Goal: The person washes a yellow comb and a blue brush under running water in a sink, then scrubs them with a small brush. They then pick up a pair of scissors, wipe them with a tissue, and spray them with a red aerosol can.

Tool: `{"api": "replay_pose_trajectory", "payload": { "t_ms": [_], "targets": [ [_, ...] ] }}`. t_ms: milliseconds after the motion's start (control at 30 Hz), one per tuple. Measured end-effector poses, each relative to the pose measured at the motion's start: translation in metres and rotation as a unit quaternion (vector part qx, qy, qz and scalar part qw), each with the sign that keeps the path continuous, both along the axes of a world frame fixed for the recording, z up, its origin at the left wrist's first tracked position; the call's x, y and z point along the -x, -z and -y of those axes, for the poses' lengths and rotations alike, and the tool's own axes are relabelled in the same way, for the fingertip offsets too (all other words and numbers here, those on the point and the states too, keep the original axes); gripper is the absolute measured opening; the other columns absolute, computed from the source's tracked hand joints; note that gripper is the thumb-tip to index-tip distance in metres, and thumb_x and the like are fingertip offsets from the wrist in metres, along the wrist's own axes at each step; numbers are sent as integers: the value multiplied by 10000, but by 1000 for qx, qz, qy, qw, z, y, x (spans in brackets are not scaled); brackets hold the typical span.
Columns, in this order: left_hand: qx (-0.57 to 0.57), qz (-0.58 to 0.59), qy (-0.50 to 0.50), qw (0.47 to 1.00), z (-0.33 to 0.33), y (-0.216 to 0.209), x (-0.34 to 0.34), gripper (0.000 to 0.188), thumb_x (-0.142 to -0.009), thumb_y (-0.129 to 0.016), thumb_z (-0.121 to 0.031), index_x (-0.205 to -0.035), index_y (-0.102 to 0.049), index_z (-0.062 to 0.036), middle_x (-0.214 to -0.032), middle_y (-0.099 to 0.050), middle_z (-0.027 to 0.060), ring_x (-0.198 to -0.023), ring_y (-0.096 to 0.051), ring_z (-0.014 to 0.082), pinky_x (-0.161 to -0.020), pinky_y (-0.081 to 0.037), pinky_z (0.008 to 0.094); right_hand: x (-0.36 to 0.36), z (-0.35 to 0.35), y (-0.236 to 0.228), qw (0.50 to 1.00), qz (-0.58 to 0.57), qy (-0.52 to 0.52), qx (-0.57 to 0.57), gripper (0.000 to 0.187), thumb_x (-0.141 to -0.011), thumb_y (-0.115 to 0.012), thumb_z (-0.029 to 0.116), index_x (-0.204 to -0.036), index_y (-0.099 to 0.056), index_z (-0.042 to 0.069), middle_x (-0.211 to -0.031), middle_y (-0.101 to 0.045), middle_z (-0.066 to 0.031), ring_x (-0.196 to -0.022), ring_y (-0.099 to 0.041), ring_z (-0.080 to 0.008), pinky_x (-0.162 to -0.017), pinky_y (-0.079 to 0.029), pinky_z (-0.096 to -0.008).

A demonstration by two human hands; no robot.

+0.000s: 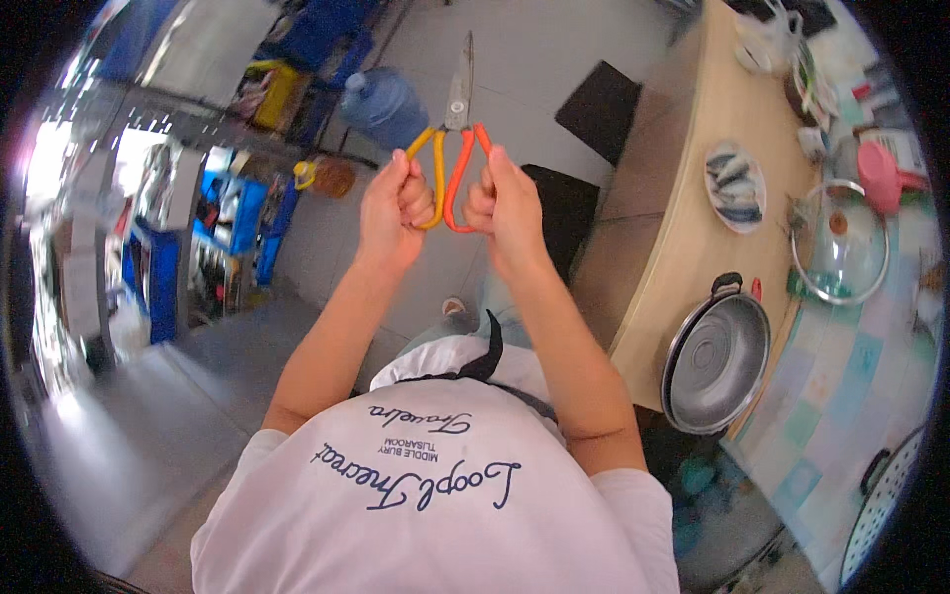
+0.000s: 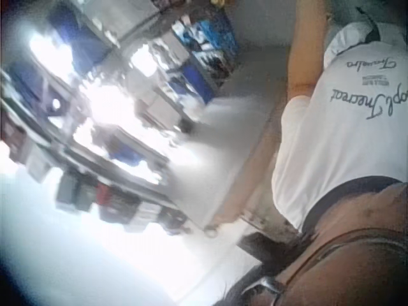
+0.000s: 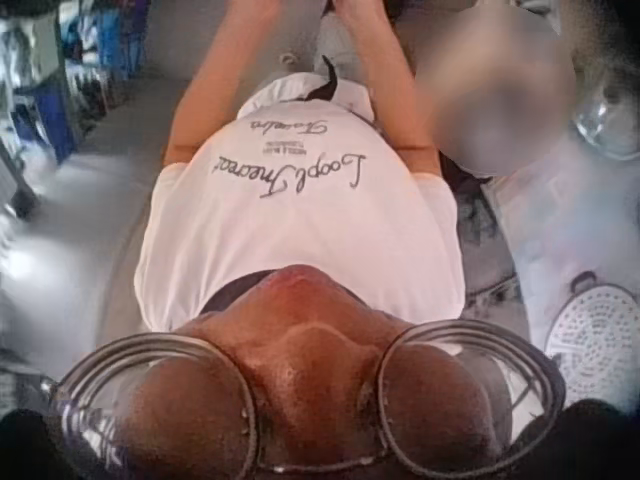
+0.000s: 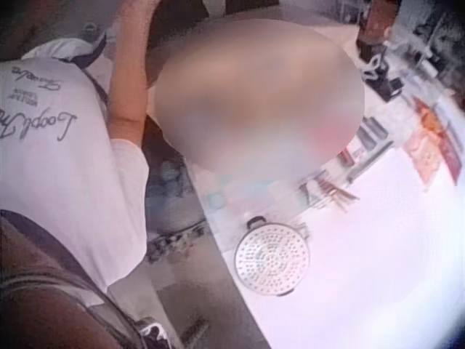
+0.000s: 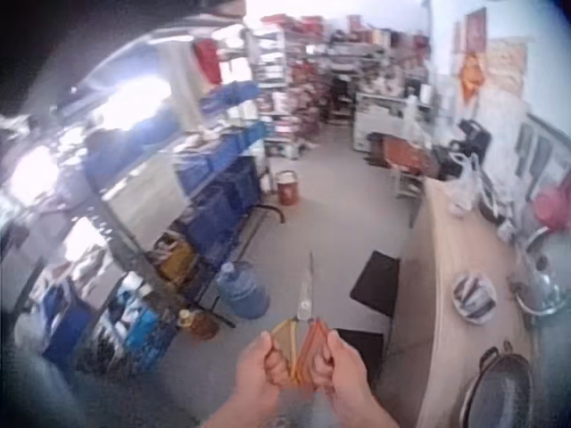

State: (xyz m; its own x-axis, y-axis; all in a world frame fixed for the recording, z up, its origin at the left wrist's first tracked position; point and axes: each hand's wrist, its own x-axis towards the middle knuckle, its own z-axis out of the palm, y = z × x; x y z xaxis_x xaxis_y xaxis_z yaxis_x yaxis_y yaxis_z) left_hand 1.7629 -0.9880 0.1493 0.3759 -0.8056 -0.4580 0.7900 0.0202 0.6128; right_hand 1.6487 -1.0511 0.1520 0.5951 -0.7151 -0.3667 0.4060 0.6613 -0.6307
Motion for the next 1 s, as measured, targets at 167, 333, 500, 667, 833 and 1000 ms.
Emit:
{"api": "replay_pose_trajectory", "payload": {
  "t_ms": [167, 333, 500, 667, 833, 1000],
  "targets": [
    [19, 147, 276, 950, 125, -6, -103, 252, -893, -431, -266, -728, -460, -78, -487, -264, -79, -374, -224, 32, -345, -162, 197, 24, 149, -9, 979, -145, -100, 108, 356, -884, -441, 323, -597, -361, 127, -478, -289, 63, -370, -213, -46, -344, -172, -209],
    [-28, 74, 29, 996, 277, 15, -53, 254, -899, -421, -281, -736, -441, -86, -490, -262, -71, -383, -223, 34, -354, -173, 200, -78, 248, 43, 971, -66, 230, -25, 385, -889, -392, 405, -611, -324, 149, -466, -237, 54, -391, -235, -65, -358, -162, -224],
    [-29, -37, 127, 991, 392, 20, -113, 260, -895, -424, -303, -744, -432, -92, -498, -240, -65, -398, -210, 48, -378, -187, 215, -99, 374, 25, 989, -57, 73, -118, 402, -902, -364, 389, -581, -299, 155, -461, -222, 51, -376, -181, -67, -356, -137, -226],
    [-20, -105, 152, 983, 515, 50, -178, 266, -896, -423, -301, -738, -435, -87, -503, -238, -69, -406, -222, 52, -386, -200, 215, -156, 499, 42, 989, -53, 54, -131, 354, -920, -331, 346, -629, -334, 146, -456, -216, 47, -366, -177, -68, -343, -163, -208],
    [-12, -106, 216, 971, 669, 66, -244, 261, -898, -420, -291, -786, -465, -59, -517, -259, -57, -423, -254, 63, -410, -246, 228, -211, 648, 50, 987, -61, 82, -122, 337, -918, -346, 341, -660, -377, 126, -458, -227, 47, -357, -183, -63, -332, -172, -203],
    [40, 169, 370, 913, 851, 25, -304, 276, -900, -389, -237, -957, -529, -7, -657, -505, -9, -652, -488, 104, -630, -405, 249, -257, 809, -19, 980, -142, 125, 57, 323, -904, -395, 316, -673, -411, 90, -533, -356, 18, -443, -310, -76, -404, -256, -205]
  ]
}}
